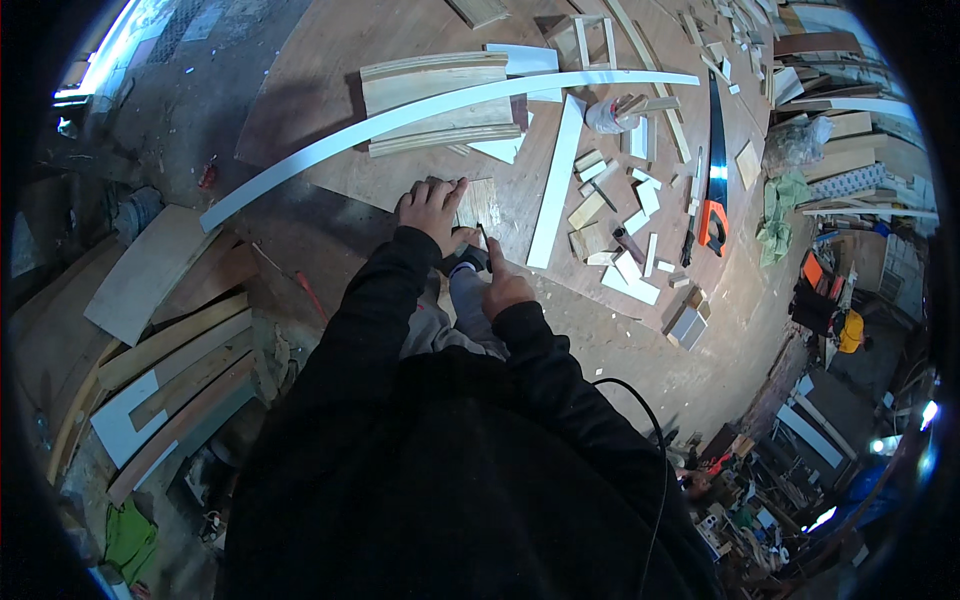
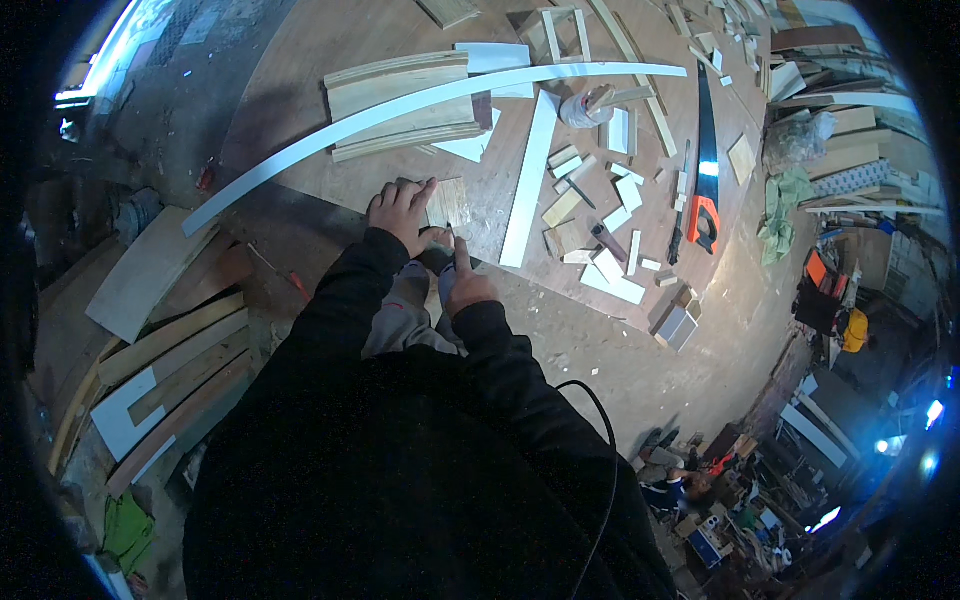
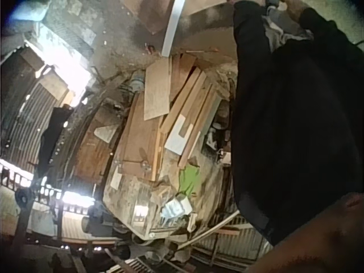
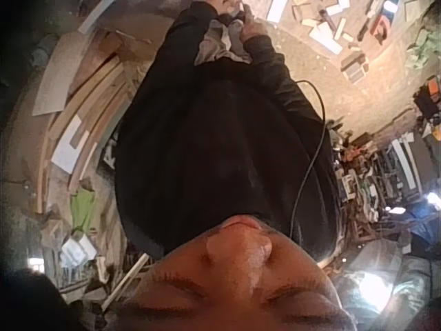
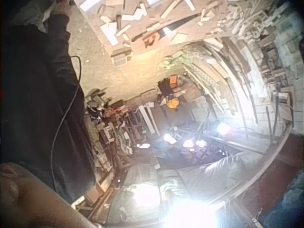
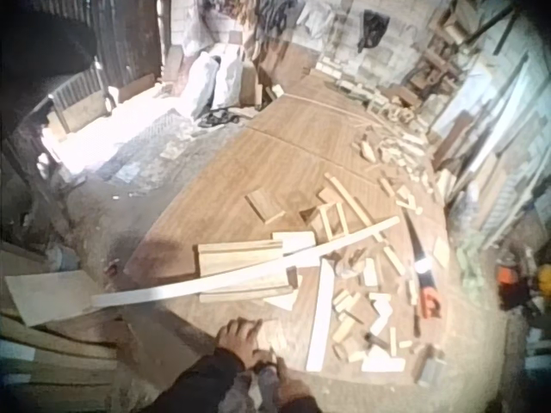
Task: The person holds a small wooden block, marks it with a pencil, carves its surface with a rotary tool, and trims the edges using a utility knife.
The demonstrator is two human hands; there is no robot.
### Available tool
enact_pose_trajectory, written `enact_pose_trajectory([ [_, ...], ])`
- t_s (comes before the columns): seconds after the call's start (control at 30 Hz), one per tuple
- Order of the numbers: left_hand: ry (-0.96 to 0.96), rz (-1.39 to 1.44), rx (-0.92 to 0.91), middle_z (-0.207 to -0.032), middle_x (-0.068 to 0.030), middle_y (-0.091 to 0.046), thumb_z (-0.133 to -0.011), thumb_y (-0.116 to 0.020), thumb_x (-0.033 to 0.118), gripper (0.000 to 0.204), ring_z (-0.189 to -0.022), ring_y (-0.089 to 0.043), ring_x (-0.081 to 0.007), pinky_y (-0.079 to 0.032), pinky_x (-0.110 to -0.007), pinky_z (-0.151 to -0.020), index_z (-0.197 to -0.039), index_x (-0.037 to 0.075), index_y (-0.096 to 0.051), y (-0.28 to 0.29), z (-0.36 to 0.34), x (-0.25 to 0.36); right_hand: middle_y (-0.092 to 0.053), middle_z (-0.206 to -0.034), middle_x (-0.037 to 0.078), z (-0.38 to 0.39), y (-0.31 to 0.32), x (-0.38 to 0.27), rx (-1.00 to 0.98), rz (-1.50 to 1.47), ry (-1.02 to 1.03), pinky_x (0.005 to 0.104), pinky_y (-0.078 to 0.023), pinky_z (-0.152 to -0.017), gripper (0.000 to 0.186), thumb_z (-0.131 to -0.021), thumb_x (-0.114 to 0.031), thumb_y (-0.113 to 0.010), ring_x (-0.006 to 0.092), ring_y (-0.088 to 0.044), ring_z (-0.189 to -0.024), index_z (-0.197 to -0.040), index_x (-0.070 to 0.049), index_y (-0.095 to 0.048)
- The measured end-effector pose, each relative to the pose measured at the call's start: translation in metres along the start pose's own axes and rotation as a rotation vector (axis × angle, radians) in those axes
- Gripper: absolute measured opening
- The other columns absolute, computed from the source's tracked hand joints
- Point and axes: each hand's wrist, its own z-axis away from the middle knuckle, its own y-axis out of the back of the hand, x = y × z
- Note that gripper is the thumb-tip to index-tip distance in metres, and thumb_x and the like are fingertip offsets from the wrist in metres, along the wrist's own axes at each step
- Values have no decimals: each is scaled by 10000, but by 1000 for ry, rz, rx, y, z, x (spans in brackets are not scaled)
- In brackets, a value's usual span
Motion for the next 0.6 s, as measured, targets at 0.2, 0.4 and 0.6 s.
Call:
enact_pose_trajectory([
  [0.2, 11, 1, -13, -1200, -38, -509, -705, -794, 477, 915, -1118, -470, -286, -408, -447, -915, -1492, 213, -411, 2, -2, 1, -659, -951, 349, -4, -7, 10, 14, -29, 0, 565, -499, -833, 740, -864, -115, -480, 497, -652, -921, -1544, -264, -228],
  [0.4, 28, 32, -33, -1218, -52, -507, -708, -790, 487, 915, -1136, -468, -296, -412, -460, -935, -1494, 220, -405, -1, 0, 1, -666, -882, 325, 15, 28, -11, 181, -70, 95, 582, -516, -743, 735, -866, -73, -477, 505, -653, -823, -1536, -258, -240],
  [0.6, 12, 72, 9, -1225, -51, -508, -708, -784, 507, 914, -1142, -466, -308, -413, -468, -941, -1490, 217, -412, -1, 2, -4, -668, -865, 316, -30, 25, -14, 205, -2, 193, 591, -514, -702, 698, -870, -93, -488, 507, -652, -785, -1517, -220, -259],
])
